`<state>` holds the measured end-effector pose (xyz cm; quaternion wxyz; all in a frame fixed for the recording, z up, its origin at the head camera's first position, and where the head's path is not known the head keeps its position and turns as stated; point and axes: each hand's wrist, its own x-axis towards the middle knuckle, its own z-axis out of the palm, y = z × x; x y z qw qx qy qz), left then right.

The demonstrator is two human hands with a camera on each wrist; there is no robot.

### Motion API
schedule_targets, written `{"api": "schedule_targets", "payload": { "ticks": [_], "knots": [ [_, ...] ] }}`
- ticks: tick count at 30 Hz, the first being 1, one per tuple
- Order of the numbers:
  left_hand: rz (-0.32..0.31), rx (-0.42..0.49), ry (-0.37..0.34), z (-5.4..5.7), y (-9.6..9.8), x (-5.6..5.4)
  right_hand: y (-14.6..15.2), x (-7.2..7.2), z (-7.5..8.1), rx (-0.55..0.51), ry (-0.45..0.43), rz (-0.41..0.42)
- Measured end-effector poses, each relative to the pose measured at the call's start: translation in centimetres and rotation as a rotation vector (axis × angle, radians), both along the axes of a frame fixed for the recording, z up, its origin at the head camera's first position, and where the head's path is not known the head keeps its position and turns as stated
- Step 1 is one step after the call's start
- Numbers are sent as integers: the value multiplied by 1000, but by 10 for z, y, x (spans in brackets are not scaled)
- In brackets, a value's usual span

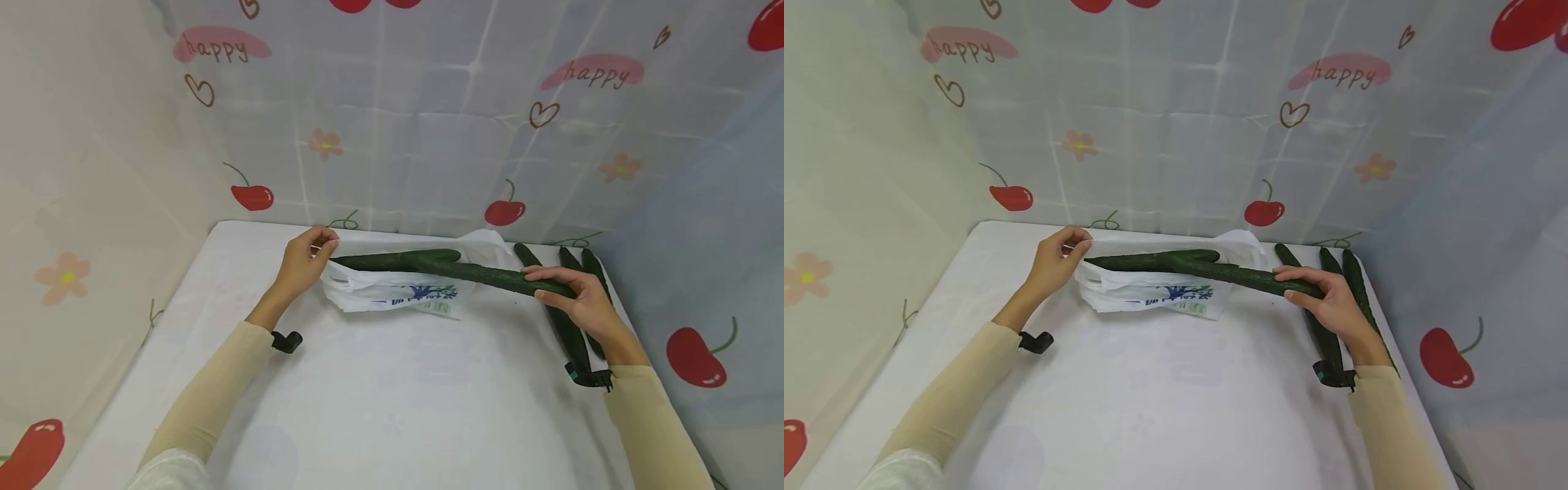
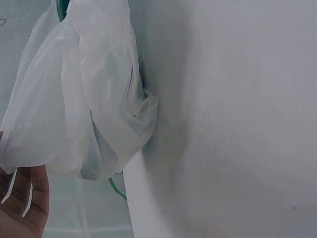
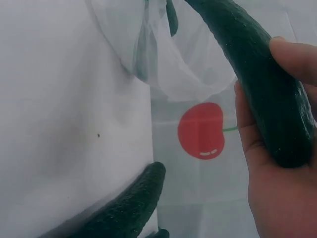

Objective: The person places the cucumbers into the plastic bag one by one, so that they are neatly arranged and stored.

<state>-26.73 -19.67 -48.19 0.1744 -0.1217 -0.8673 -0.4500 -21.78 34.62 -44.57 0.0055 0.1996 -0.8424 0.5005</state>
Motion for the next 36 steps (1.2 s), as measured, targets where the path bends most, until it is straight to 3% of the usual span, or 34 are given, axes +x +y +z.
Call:
{"api": "schedule_targets", "payload": {
  "ticks": [11, 15, 25, 36],
  "knots": [
    [-6, -11, 14, 2, 0, -1, -10, -27, 11, 99, -54, 82],
    [-12, -8, 4, 2, 1, 0, -14, -38, 15, 92, -79, 104],
    [-19, -4, 5, 4, 1, 1, -22, -41, 16, 38, -110, 187],
    [-20, 6, -5, 2, -1, 2, -61, -58, 10, 3, -162, 246]
  ]
}}
